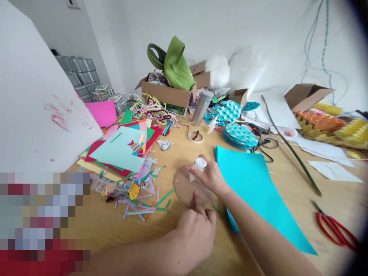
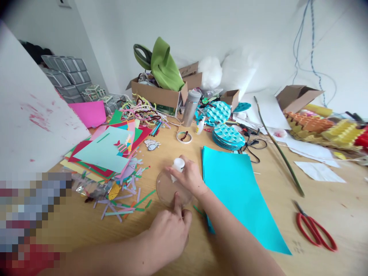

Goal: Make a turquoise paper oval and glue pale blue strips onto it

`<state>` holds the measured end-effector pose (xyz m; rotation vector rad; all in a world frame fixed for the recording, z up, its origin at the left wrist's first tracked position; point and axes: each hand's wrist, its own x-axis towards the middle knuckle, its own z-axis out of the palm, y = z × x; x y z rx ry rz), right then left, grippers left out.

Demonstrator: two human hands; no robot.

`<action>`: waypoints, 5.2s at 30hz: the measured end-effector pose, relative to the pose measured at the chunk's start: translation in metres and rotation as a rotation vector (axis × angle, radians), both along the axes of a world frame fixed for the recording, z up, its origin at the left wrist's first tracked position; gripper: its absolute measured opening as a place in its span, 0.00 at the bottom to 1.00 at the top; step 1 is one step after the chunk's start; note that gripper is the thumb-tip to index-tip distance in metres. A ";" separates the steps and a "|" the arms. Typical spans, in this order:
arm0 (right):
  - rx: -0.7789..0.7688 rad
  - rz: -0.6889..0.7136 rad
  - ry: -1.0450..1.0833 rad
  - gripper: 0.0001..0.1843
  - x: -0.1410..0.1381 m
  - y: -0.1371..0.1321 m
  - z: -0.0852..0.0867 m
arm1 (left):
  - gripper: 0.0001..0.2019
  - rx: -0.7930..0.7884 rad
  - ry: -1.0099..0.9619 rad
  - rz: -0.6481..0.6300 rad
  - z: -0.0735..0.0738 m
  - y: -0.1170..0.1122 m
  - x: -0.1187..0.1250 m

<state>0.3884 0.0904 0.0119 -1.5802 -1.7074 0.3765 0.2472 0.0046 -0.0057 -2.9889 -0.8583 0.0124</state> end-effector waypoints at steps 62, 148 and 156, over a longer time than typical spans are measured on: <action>0.132 -0.166 -0.051 0.18 0.009 -0.061 -0.011 | 0.18 -0.364 -0.117 0.153 0.028 0.086 -0.036; 0.260 -0.261 -0.005 0.21 -0.003 -0.053 -0.006 | 0.12 -0.384 -0.355 0.151 0.010 0.110 -0.039; 0.234 -0.331 0.071 0.20 -0.004 -0.047 -0.002 | 0.13 -0.400 -0.359 0.160 0.009 0.109 -0.039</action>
